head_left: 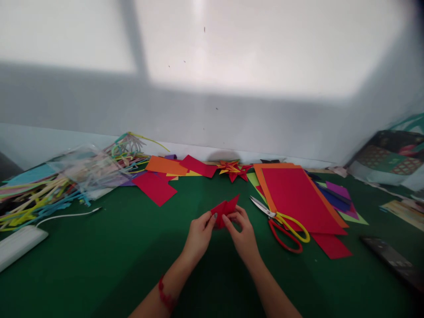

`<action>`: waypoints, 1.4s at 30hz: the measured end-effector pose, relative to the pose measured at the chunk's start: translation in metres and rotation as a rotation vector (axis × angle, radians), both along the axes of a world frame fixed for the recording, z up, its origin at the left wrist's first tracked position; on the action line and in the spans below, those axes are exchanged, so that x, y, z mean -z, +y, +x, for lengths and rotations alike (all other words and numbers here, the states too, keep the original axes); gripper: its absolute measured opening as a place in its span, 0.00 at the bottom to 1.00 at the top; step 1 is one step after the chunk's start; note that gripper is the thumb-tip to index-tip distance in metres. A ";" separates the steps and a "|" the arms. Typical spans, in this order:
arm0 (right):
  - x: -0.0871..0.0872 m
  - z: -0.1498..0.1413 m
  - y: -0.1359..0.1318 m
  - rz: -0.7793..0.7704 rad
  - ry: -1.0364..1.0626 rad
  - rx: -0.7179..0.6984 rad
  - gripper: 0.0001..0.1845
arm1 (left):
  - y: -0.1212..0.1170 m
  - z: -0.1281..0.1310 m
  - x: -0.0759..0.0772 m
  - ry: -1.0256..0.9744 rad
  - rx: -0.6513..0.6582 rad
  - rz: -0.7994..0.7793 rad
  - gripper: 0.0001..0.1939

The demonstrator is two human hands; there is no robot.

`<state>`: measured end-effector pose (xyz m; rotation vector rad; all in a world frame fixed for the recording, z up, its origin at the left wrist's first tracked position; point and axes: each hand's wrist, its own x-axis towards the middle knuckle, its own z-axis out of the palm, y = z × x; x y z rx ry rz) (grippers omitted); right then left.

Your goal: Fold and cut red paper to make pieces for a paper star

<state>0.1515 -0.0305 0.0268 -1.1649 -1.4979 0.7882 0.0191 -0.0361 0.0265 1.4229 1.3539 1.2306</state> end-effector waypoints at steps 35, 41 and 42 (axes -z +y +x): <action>0.003 0.001 0.003 0.009 -0.068 -0.052 0.07 | 0.000 -0.007 -0.006 0.212 0.041 0.051 0.14; 0.002 0.002 0.003 0.009 -0.073 -0.067 0.06 | 0.000 -0.005 -0.005 0.213 0.050 0.055 0.14; 0.002 0.003 0.003 0.005 -0.075 -0.067 0.06 | 0.000 -0.005 -0.005 0.211 0.053 0.057 0.14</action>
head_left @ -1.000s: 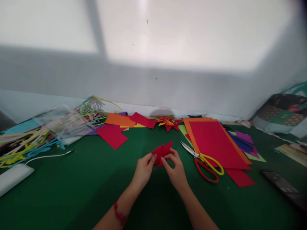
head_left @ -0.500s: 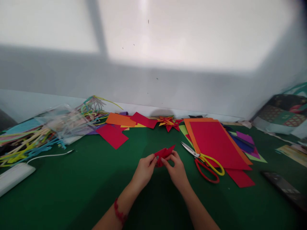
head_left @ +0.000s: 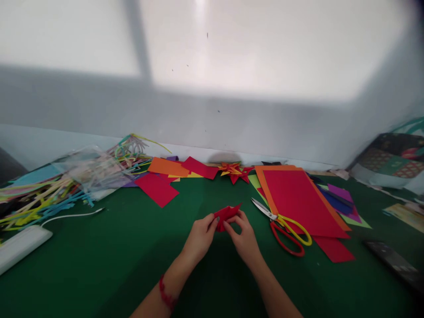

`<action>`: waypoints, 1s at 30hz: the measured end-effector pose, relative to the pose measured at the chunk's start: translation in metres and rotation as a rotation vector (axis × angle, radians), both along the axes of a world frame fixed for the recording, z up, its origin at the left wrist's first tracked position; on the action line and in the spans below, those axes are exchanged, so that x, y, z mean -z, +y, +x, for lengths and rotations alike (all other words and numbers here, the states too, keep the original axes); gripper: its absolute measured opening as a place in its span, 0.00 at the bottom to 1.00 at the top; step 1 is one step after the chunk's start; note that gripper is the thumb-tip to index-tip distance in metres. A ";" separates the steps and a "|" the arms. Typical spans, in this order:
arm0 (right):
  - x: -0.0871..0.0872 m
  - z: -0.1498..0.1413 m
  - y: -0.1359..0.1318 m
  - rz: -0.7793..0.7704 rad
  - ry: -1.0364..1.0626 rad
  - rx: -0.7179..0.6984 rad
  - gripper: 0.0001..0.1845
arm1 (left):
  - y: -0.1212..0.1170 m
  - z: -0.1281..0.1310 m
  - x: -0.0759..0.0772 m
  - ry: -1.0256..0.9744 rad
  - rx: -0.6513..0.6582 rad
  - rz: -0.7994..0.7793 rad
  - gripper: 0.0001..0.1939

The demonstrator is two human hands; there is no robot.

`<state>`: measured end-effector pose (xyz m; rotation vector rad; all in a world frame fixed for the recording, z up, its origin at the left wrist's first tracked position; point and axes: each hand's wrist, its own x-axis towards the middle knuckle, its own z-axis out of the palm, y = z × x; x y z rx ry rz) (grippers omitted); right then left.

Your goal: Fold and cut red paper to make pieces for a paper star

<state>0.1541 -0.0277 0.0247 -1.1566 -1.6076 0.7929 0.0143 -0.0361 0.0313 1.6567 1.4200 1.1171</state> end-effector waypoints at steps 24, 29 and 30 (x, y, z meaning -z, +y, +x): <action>-0.008 0.013 0.005 -0.089 0.137 0.239 0.16 | 0.006 -0.004 0.007 -0.081 0.055 -0.006 0.10; -0.019 0.029 0.008 -0.178 0.026 -0.031 0.16 | 0.002 -0.007 0.003 -0.019 0.301 -0.088 0.08; -0.019 0.028 0.007 -0.184 -0.008 -0.085 0.14 | 0.001 -0.006 0.004 -0.029 0.305 -0.098 0.08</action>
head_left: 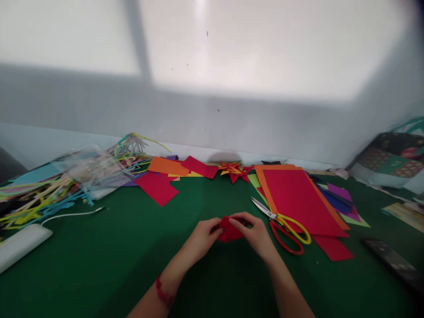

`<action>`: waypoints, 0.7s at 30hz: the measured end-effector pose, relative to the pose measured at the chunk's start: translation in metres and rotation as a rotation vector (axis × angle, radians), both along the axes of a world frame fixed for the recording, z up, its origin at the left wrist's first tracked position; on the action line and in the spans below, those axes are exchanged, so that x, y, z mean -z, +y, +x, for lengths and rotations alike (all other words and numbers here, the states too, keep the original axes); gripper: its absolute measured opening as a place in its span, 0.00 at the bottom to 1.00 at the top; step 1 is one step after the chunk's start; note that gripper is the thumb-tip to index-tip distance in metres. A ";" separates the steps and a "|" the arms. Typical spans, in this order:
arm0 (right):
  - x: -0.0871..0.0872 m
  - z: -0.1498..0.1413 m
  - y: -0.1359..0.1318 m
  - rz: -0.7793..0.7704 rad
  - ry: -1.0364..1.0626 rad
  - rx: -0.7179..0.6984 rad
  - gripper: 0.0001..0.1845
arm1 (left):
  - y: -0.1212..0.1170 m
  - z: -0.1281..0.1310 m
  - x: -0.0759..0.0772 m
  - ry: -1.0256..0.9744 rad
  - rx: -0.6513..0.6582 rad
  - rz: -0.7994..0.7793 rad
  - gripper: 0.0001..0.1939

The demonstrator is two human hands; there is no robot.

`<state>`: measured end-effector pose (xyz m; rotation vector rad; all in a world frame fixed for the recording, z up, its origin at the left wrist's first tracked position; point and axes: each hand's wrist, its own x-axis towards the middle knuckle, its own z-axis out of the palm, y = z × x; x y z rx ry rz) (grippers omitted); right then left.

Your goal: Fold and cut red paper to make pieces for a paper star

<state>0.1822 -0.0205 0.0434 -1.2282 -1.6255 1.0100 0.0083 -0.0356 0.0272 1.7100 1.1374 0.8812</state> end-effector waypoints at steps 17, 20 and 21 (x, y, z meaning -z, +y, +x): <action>0.023 -0.025 -0.002 -0.225 0.453 0.254 0.18 | 0.007 0.015 0.021 -0.634 -0.240 -0.432 0.12; 0.024 -0.025 -0.002 -0.298 0.508 0.215 0.18 | 0.007 0.015 0.021 -0.625 -0.260 -0.463 0.12; 0.024 -0.025 -0.003 -0.311 0.518 0.206 0.18 | 0.007 0.015 0.021 -0.629 -0.270 -0.470 0.11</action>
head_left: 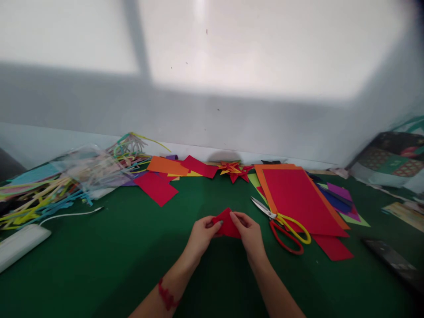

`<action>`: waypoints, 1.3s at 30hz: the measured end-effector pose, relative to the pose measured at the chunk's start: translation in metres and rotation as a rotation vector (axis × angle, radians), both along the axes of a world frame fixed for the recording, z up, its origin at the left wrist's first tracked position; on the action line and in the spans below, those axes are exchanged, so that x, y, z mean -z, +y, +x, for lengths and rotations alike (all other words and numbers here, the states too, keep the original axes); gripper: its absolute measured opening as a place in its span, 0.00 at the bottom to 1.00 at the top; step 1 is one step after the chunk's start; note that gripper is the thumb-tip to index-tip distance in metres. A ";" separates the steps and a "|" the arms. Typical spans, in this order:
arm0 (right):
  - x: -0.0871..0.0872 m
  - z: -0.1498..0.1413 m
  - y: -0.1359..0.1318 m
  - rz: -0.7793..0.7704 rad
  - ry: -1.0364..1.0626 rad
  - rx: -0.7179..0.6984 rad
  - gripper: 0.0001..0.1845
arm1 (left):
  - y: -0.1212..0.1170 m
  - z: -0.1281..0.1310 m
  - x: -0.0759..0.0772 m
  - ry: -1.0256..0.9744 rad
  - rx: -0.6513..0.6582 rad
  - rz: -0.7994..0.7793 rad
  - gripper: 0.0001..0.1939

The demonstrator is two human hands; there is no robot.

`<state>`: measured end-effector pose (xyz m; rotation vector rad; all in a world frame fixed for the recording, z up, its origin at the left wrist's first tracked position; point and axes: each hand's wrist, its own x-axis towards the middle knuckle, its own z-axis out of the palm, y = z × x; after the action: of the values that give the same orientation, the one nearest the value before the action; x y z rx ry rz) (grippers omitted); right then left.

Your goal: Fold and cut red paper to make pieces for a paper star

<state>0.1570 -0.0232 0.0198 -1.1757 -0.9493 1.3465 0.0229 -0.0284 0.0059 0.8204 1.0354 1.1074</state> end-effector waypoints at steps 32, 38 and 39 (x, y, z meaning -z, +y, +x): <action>0.000 0.002 0.000 -0.082 -0.008 -0.028 0.19 | 0.000 -0.001 -0.009 -0.026 0.015 0.022 0.15; 0.000 0.001 0.000 -0.066 -0.008 -0.042 0.21 | 0.000 -0.002 -0.007 0.035 0.025 0.034 0.15; 0.001 0.000 -0.001 -0.050 -0.013 -0.043 0.22 | 0.000 -0.002 -0.007 0.050 0.019 0.034 0.15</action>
<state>0.1572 -0.0242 0.0190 -1.2093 -0.9596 1.4062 0.0204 -0.0285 0.0128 0.8875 1.0506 1.0960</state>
